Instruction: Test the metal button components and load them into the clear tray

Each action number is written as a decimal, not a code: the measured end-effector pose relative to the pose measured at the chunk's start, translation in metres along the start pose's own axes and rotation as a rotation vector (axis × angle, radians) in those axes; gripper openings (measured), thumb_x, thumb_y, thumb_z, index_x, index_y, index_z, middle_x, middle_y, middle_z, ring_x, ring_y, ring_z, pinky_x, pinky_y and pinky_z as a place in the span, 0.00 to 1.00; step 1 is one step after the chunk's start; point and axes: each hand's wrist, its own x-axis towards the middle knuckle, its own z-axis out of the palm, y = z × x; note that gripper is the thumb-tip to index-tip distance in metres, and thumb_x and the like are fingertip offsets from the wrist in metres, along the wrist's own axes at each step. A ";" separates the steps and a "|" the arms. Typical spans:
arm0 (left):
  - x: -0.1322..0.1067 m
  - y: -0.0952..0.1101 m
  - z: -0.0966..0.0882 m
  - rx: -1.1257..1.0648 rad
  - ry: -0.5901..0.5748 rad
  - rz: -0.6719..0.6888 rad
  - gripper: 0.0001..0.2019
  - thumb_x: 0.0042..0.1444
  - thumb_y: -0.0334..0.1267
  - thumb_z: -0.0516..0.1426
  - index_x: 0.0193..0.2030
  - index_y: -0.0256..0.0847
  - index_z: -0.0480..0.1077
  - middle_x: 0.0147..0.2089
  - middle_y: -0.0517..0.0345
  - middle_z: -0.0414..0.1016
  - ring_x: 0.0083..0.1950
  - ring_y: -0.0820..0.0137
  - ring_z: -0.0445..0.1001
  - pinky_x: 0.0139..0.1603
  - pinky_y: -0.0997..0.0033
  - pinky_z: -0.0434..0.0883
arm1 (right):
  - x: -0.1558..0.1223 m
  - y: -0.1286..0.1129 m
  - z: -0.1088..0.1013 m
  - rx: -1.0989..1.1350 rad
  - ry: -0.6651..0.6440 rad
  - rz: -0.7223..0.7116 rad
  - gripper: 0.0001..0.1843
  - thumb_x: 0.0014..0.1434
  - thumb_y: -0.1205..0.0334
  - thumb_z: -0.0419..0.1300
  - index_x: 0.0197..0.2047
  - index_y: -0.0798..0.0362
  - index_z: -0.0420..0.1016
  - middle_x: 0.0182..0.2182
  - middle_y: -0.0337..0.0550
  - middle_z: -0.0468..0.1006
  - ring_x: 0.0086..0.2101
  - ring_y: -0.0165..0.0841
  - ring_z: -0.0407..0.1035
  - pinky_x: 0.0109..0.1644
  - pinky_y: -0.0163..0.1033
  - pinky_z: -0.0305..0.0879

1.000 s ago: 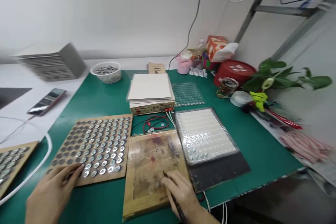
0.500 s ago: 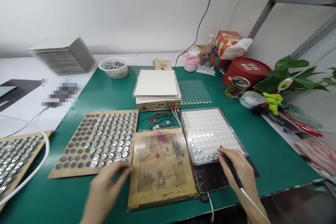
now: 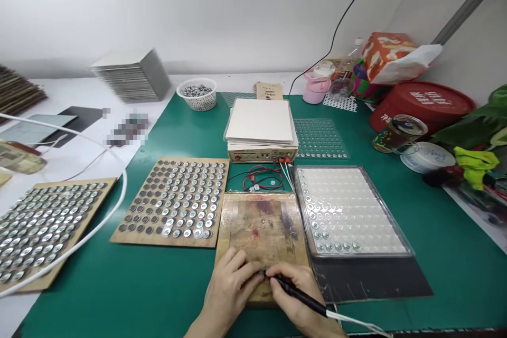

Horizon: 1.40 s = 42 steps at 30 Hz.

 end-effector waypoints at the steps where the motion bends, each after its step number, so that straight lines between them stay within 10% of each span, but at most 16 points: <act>1: 0.000 0.001 0.001 -0.004 -0.004 -0.006 0.10 0.64 0.38 0.51 0.41 0.42 0.74 0.29 0.56 0.68 0.33 0.69 0.66 0.30 0.72 0.67 | 0.001 0.000 -0.001 -0.014 -0.011 0.006 0.11 0.54 0.66 0.53 0.30 0.54 0.77 0.24 0.40 0.79 0.26 0.32 0.73 0.31 0.32 0.64; 8: 0.004 0.001 -0.008 -0.048 -0.004 -0.039 0.10 0.63 0.40 0.53 0.37 0.42 0.75 0.30 0.56 0.70 0.34 0.69 0.67 0.31 0.73 0.67 | 0.005 0.001 -0.003 -0.129 -0.034 -0.048 0.11 0.56 0.66 0.52 0.25 0.53 0.72 0.19 0.36 0.73 0.21 0.30 0.70 0.24 0.30 0.61; 17: 0.009 -0.120 -0.137 0.464 0.251 -0.558 0.13 0.60 0.46 0.53 0.38 0.40 0.75 0.37 0.59 0.75 0.36 0.69 0.70 0.33 0.76 0.63 | -0.002 0.008 0.019 -0.431 0.301 -0.716 0.21 0.59 0.75 0.47 0.50 0.51 0.72 0.39 0.51 0.81 0.41 0.43 0.76 0.44 0.44 0.75; 21: 0.008 -0.143 -0.138 0.443 0.215 -0.624 0.12 0.55 0.47 0.53 0.34 0.46 0.75 0.35 0.64 0.76 0.31 0.72 0.70 0.29 0.80 0.60 | -0.008 -0.002 0.005 -0.457 0.343 -0.521 0.18 0.58 0.76 0.46 0.41 0.52 0.73 0.32 0.48 0.77 0.33 0.39 0.76 0.37 0.37 0.74; 26: 0.031 -0.121 -0.147 0.318 0.095 -0.954 0.10 0.51 0.46 0.53 0.31 0.49 0.75 0.28 0.71 0.76 0.27 0.73 0.69 0.26 0.79 0.60 | -0.027 0.020 -0.077 -0.490 0.719 -0.096 0.10 0.64 0.67 0.50 0.43 0.52 0.71 0.37 0.47 0.76 0.36 0.37 0.75 0.39 0.37 0.71; 30: 0.060 -0.107 -0.162 0.214 0.024 -1.186 0.05 0.45 0.39 0.58 0.23 0.42 0.71 0.17 0.71 0.70 0.21 0.74 0.66 0.21 0.80 0.59 | -0.031 0.043 -0.121 -0.629 0.727 0.042 0.11 0.64 0.58 0.50 0.42 0.53 0.72 0.34 0.46 0.77 0.33 0.38 0.73 0.36 0.39 0.69; 35: 0.037 -0.087 -0.123 0.154 0.152 -0.778 0.07 0.46 0.43 0.60 0.27 0.43 0.72 0.25 0.66 0.76 0.28 0.70 0.73 0.25 0.78 0.66 | -0.030 0.041 -0.119 -0.657 0.714 0.003 0.15 0.65 0.54 0.50 0.41 0.53 0.74 0.36 0.49 0.79 0.39 0.42 0.73 0.42 0.43 0.69; 39: 0.005 -0.036 -0.047 -0.159 -0.086 -0.216 0.13 0.60 0.47 0.54 0.30 0.43 0.72 0.30 0.60 0.76 0.32 0.71 0.73 0.33 0.76 0.70 | -0.022 0.020 -0.089 -0.427 0.844 -0.023 0.15 0.64 0.55 0.54 0.49 0.54 0.72 0.41 0.50 0.80 0.41 0.41 0.75 0.44 0.42 0.71; 42: -0.002 -0.007 -0.008 -0.090 -0.078 -0.070 0.13 0.63 0.43 0.53 0.30 0.41 0.70 0.29 0.58 0.72 0.31 0.70 0.70 0.31 0.74 0.67 | -0.012 0.001 -0.048 -0.112 0.482 -0.106 0.08 0.61 0.62 0.56 0.42 0.52 0.75 0.32 0.43 0.81 0.31 0.34 0.76 0.35 0.33 0.71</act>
